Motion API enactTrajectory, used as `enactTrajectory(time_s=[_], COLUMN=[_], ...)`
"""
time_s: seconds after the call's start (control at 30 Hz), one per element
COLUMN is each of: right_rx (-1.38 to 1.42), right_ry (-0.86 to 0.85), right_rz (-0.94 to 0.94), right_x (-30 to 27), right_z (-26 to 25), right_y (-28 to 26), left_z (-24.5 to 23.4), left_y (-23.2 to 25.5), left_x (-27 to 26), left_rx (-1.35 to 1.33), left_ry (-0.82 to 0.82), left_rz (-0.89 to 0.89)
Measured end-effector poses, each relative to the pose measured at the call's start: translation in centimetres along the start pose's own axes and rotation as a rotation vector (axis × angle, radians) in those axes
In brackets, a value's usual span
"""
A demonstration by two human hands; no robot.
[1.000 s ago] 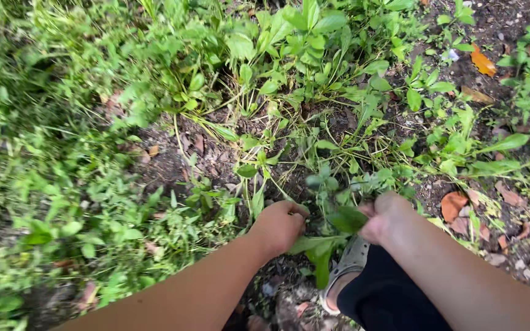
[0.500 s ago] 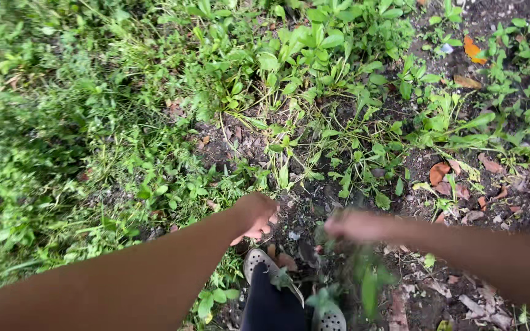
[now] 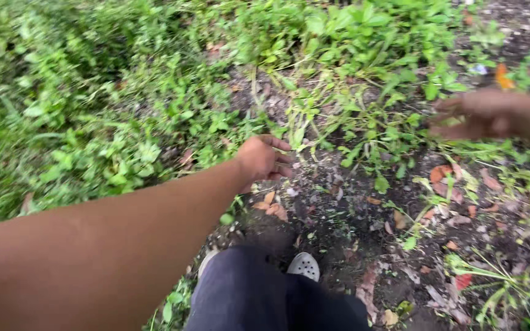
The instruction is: The person squats in a garden bed and pulls weeds by hand, gathering them into a growing pile. They repeatedly reach for new patches, uprooting plants and adding them to the collection.
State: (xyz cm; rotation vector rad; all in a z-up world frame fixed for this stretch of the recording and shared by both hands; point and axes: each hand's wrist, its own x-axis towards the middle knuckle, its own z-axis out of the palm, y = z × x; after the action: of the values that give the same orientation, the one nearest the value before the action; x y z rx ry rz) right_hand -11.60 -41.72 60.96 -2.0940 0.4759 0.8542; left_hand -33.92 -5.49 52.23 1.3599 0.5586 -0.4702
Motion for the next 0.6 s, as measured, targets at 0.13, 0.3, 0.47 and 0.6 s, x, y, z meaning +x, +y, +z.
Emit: enactTrajectory(time_s=[0.13,0.3,0.47,0.6], right_rx=[-0.255,-0.41,-0.362,-0.423], right_ry=[-0.402,-0.583,-0.587,-0.617], right_rz=[0.067,0.023,0.016,-0.093], right_x=[1.2,-0.8,-5.5,-6.5], right_z=[17.5,35.8,46.6,52.1], right_y=[5.4,5.9,4.0,3.4], left_z=[-3.7,-10.1,-15.3,-20.4], left_y=[-5.0,-11.1,-15.3,-19.4], left_x=[-5.5,-13.1,-18.8,-18.1], left_rx=[-0.125,0.071,-0.015,-0.099], left_ry=[0.08,0.089,0.136,0.287], left_rz=[-0.009,-0.235,-0.305,-0.362])
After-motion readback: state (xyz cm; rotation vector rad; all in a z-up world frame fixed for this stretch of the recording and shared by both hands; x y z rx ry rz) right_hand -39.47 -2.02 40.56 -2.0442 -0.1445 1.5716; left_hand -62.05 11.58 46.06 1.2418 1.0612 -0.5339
